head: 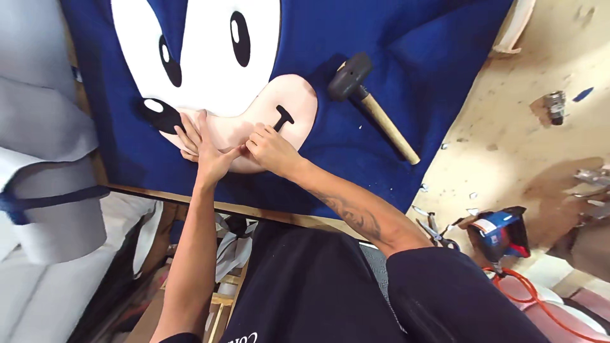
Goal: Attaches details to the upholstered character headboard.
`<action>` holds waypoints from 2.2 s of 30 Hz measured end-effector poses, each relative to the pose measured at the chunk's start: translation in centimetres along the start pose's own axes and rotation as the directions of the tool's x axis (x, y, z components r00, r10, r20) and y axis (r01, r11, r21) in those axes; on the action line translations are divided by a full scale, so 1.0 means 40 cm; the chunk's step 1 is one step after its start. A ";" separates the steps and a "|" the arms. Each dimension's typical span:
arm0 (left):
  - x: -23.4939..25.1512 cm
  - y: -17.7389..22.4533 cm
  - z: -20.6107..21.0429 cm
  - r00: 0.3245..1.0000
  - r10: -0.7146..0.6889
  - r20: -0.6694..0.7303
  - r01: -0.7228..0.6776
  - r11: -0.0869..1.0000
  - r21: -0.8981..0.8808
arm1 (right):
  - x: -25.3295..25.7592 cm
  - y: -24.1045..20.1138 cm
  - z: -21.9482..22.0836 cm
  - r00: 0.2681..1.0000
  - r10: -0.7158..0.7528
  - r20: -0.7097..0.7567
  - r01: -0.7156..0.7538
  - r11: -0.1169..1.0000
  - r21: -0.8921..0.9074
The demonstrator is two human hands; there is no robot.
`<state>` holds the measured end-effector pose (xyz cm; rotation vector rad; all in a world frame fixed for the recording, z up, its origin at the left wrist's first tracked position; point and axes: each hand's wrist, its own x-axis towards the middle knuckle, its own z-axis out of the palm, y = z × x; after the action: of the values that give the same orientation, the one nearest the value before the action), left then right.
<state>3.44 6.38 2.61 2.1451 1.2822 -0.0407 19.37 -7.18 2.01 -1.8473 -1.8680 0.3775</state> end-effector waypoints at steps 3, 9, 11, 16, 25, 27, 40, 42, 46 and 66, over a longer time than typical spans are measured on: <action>0.004 0.000 0.003 1.000 0.009 -0.018 -0.009 1.000 0.028 | -0.006 0.002 0.017 0.987 0.027 -0.158 -0.022 0.999 0.030; -0.039 0.008 0.025 0.953 0.286 -0.097 -0.275 0.955 0.112 | -0.126 0.026 -0.155 0.814 0.482 -0.324 -0.513 0.858 -0.012; -0.064 0.037 0.054 0.887 0.458 -0.055 -0.448 0.884 0.138 | -0.215 0.083 -0.256 0.661 0.703 -0.263 -0.744 0.660 -0.104; -0.054 0.104 0.115 0.771 0.630 -0.091 -0.606 0.771 0.194 | -0.394 0.166 -0.346 0.570 0.790 -0.226 -0.822 0.543 -0.174; -0.028 0.084 0.149 0.673 0.712 -0.200 -0.681 0.702 0.206 | -0.277 0.025 -0.181 0.763 0.629 -0.148 -0.640 0.767 -0.043; -0.029 0.081 0.152 0.671 0.711 -0.211 -0.689 0.703 0.176 | -0.236 0.011 -0.134 0.802 0.583 -0.131 -0.589 0.808 -0.007; -0.033 0.084 0.150 0.750 0.623 -0.222 -0.618 0.779 0.101 | -0.106 0.071 -0.057 0.744 0.607 -0.279 -0.624 0.781 0.034; -0.035 0.097 0.139 0.817 0.543 -0.192 -0.550 0.835 0.023 | -0.099 0.077 -0.062 0.728 0.626 -0.277 -0.637 0.769 0.064; -0.035 0.128 0.100 0.920 0.387 -0.057 -0.391 0.915 -0.102 | -0.099 0.095 -0.064 0.706 0.634 -0.315 -0.636 0.763 0.113; 0.001 0.159 0.009 0.714 0.483 0.506 -0.689 0.611 0.389 | -0.061 -0.005 -0.104 0.607 0.782 -0.142 -0.794 0.605 -0.061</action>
<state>8.67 4.13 5.47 2.8023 0.2783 -0.5628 21.29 -10.16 5.28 -2.6611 -0.8891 0.4471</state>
